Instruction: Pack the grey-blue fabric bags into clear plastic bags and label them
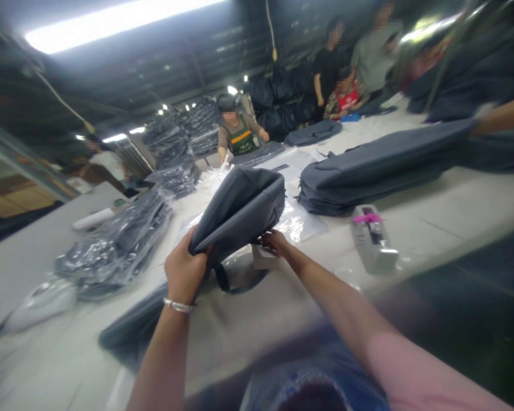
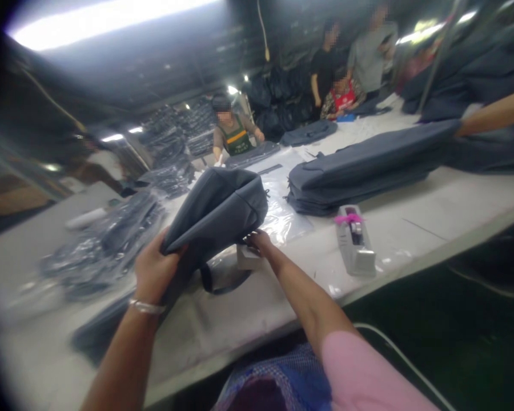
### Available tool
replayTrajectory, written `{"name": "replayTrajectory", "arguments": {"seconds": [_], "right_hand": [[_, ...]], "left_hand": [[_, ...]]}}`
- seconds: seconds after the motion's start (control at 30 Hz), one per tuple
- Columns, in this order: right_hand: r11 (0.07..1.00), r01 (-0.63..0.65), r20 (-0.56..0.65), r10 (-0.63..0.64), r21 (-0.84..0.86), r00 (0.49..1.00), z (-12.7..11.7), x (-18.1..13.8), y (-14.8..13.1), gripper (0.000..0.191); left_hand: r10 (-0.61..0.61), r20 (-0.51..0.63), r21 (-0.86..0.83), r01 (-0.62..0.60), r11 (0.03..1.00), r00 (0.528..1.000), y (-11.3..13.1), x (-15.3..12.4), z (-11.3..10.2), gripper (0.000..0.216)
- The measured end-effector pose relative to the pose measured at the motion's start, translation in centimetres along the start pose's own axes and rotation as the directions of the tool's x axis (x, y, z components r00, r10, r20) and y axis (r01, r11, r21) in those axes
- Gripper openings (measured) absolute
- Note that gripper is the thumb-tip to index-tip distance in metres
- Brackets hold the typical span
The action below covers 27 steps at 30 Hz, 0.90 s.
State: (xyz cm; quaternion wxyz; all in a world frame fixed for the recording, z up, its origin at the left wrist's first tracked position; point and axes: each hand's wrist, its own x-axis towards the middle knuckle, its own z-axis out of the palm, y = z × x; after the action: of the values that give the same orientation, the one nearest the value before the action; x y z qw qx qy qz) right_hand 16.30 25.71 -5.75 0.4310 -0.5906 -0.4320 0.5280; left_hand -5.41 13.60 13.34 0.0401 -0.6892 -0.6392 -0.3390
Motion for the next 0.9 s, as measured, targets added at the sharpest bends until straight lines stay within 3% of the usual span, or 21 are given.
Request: {"name": "replayTrajectory", "arguments": {"seconds": [0.27, 0.37, 0.47, 0.57, 0.67, 0.73, 0.9], "right_hand": [[0.997, 0.037, -0.050, -0.041, -0.068, 0.998, 0.1, -0.2, -0.2, 0.034], [0.976, 0.125, -0.101, -0.144, -0.176, 0.984, -0.5, -1.9, -0.2, 0.035], [0.929, 0.257, -0.076, -0.286, -0.265, 0.955, -0.4, -4.7, 0.0, 0.049], [0.811, 0.412, 0.020, -0.444, -0.417, 0.896, 1.0, -7.1, 0.6, 0.083], [0.566, 0.431, 0.088, -0.533, -0.703, 0.842, 2.7, -7.9, 1.1, 0.104], [0.475, 0.361, 0.072, -0.524, -0.803, 0.849, 3.3, -7.5, 1.1, 0.097], [0.447, 0.319, 0.084, -0.471, -0.836, 0.878, 1.7, -5.7, 0.4, 0.066]], "left_hand": [[-0.060, -0.053, -0.042, 0.058, 0.997, 0.997, -1.4, 0.6, -0.7, 0.054], [-0.067, -0.089, -0.072, 0.060, 0.996, 0.994, -1.7, 0.8, -1.2, 0.053], [-0.065, -0.099, -0.069, 0.058, 0.996, 0.993, -1.7, 1.0, -1.4, 0.052], [-0.065, -0.110, -0.058, 0.059, 0.997, 0.992, -1.5, 1.0, -1.4, 0.051], [-0.069, -0.118, -0.061, 0.062, 0.996, 0.991, -1.4, 1.0, -1.2, 0.052], [-0.067, -0.109, -0.070, 0.060, 0.996, 0.992, -1.4, 1.0, -1.0, 0.052], [-0.069, -0.088, -0.084, 0.062, 0.995, 0.994, -1.6, 0.8, -0.8, 0.051]]}}
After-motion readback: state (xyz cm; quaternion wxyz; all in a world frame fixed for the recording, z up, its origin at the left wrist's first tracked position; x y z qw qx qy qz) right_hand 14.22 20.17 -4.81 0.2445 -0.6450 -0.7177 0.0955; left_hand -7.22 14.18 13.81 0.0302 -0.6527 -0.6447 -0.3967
